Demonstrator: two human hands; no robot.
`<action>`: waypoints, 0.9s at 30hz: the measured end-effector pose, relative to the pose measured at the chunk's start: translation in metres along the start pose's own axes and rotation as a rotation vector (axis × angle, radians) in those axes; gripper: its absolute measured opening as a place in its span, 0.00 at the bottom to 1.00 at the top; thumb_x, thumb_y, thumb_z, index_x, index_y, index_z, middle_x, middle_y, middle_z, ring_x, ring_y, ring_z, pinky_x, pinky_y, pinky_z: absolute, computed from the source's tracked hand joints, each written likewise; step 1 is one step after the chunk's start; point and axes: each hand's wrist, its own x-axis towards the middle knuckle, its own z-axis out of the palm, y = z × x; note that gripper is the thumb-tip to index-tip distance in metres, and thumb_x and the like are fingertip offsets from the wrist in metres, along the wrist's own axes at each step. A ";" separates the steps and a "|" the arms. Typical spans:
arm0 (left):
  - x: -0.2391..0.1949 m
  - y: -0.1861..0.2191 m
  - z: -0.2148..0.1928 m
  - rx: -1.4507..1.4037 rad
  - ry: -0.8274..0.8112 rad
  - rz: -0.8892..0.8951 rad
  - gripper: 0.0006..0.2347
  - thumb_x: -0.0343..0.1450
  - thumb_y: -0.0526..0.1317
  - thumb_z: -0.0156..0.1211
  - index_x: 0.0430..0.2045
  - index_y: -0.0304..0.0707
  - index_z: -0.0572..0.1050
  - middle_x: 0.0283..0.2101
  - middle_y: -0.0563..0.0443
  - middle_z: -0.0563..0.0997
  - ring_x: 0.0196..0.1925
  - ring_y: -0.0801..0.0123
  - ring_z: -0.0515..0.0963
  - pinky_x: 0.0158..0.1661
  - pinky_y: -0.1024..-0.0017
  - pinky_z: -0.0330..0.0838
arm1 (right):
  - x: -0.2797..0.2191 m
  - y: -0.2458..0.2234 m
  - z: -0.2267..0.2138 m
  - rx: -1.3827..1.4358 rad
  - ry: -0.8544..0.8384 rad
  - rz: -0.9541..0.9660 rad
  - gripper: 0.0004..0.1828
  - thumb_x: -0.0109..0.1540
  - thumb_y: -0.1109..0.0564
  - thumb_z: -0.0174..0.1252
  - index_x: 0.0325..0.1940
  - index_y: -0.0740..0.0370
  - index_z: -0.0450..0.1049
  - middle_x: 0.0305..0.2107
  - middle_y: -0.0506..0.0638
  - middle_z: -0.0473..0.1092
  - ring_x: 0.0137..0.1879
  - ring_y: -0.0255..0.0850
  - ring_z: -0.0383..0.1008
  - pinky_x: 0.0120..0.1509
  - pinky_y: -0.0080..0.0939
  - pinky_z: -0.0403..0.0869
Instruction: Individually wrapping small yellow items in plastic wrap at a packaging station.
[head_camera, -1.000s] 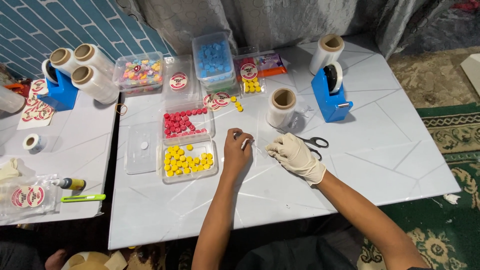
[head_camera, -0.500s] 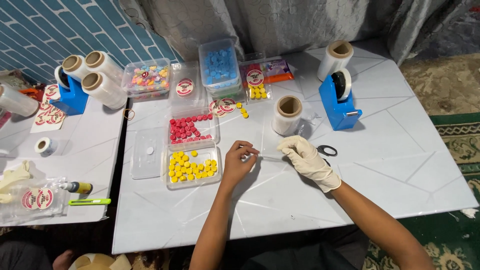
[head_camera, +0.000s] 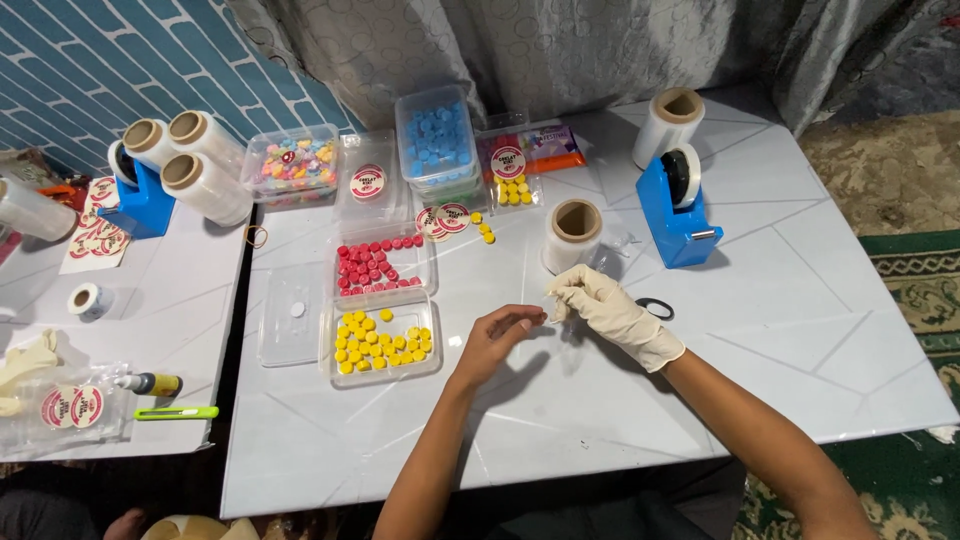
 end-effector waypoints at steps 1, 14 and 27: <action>0.001 -0.005 0.001 0.001 0.002 0.001 0.12 0.73 0.39 0.60 0.48 0.35 0.81 0.45 0.38 0.85 0.51 0.60 0.81 0.53 0.61 0.74 | 0.000 -0.004 0.004 0.000 -0.002 -0.001 0.06 0.70 0.60 0.50 0.47 0.60 0.74 0.22 0.51 0.78 0.31 0.32 0.75 0.42 0.33 0.72; -0.001 0.001 0.018 -0.323 0.047 -0.233 0.14 0.70 0.33 0.65 0.47 0.25 0.77 0.41 0.37 0.82 0.43 0.58 0.85 0.48 0.67 0.80 | 0.003 0.046 0.005 0.047 0.135 0.039 0.05 0.68 0.60 0.54 0.45 0.62 0.74 0.17 0.53 0.73 0.10 0.32 0.65 0.10 0.27 0.59; -0.003 -0.006 0.019 -0.268 0.000 -0.291 0.10 0.69 0.36 0.67 0.40 0.29 0.80 0.41 0.38 0.83 0.46 0.61 0.84 0.50 0.69 0.78 | -0.002 0.038 0.011 0.130 0.246 0.060 0.06 0.68 0.59 0.54 0.46 0.62 0.74 0.17 0.53 0.72 0.07 0.29 0.60 0.07 0.25 0.54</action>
